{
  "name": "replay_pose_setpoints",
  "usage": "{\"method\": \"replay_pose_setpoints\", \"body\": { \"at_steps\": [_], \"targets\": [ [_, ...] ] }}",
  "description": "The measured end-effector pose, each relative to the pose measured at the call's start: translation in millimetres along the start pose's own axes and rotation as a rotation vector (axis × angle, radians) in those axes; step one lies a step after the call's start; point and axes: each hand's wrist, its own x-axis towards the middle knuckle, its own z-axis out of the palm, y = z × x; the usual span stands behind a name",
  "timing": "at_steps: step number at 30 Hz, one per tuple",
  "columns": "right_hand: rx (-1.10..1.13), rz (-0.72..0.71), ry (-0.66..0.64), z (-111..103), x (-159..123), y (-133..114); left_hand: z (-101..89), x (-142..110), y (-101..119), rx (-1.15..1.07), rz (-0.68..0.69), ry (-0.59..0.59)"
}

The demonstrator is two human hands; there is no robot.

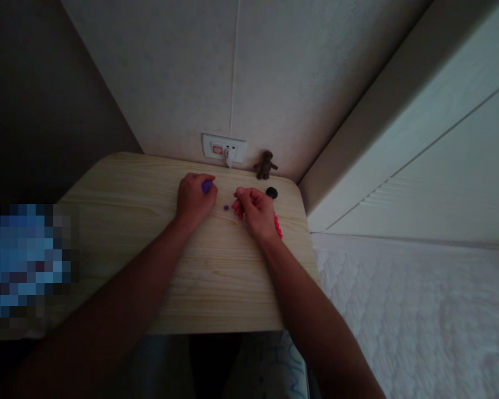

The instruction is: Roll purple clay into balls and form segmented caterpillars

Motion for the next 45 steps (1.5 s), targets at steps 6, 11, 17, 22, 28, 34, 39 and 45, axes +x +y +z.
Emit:
{"method": "replay_pose_setpoints", "body": {
  "at_steps": [6, 11, 17, 22, 28, 34, 39, 45],
  "targets": [
    [-0.063, -0.013, 0.023, -2, -1, 3, 0.0, 0, 0, -0.015, 0.003, 0.015],
    [0.040, 0.027, -0.001, -3, 3, 8, 1.2, 1, -1, -0.046, -0.013, 0.042],
    [0.178, 0.139, -0.004, 0, 1, 3, 0.7, 2, -2, -0.071, -0.016, 0.084],
    [0.153, 0.108, -0.010, 1, 0, -3, -2.9, 3, 1, -0.098, -0.007, 0.121],
    [0.109, 0.100, -0.030, 0, 1, -3, -11.5, 2, 6, -0.153, 0.057, 0.221],
    [0.128, 0.038, -0.012, 4, 4, 2, -21.4, -7, 22, -0.313, 0.108, 0.303],
    [-0.027, -0.163, 0.008, 15, -5, -13, -12.6, -15, 50, -0.634, 0.085, 0.051],
    [-0.307, -0.342, -0.116, 30, -31, -45, -17.9, -3, 85, -1.081, -0.175, -0.277]
  ]
}}
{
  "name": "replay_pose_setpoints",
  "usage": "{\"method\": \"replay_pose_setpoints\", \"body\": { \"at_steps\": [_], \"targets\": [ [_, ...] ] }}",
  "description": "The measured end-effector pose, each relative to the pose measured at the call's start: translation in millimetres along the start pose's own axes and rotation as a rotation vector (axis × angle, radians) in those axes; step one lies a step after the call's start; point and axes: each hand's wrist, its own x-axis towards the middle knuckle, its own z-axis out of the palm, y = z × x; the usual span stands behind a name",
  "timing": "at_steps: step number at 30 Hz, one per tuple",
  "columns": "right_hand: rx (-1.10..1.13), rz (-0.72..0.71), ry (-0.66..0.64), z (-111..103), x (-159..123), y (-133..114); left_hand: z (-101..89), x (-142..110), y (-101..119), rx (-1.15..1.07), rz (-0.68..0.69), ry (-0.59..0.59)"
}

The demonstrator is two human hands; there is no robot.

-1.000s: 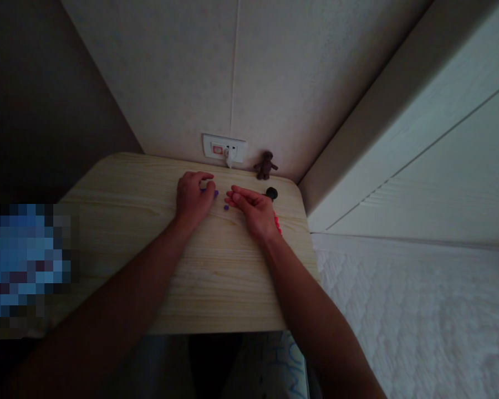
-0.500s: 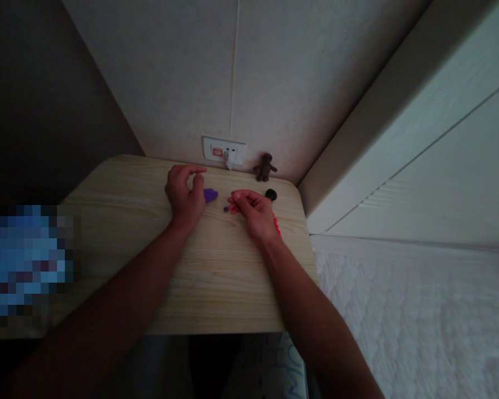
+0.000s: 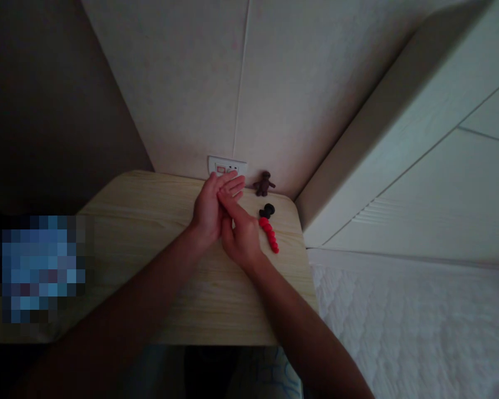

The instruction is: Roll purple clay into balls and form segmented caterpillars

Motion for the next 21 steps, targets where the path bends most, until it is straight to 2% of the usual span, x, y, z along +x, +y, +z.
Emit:
{"method": "replay_pose_setpoints", "body": {
  "at_steps": [3, 6, 9, 12, 14, 16, 19, 21],
  "targets": [
    [0.013, -0.086, -0.071, -3, 1, -20, 11.1, 7, 22, -0.173, -0.058, -0.026],
    [-0.017, -0.198, -0.064, -12, 19, -30, 32.1, 5, 39, -0.322, -0.065, -0.049],
    [-0.061, -0.260, 0.022, -26, 54, -31, 55.6, -2, 49, -0.355, 0.060, -0.125],
    [-0.076, -0.231, 0.094, -33, 85, -36, 64.2, -4, 59, -0.346, 0.203, -0.220],
    [-0.096, -0.213, 0.062, -29, 91, -45, 56.2, 0, 70, -0.345, 0.237, -0.237],
    [-0.122, -0.222, -0.039, -17, 85, -59, 39.3, 8, 85, -0.336, 0.226, -0.182],
    [-0.146, -0.378, -0.184, 7, 68, -78, 11.8, 21, 105, -0.286, 0.227, -0.073],
    [-0.092, -0.391, -0.186, 18, 58, -86, 0.6, 26, 112, -0.267, 0.244, -0.047]
  ]
}}
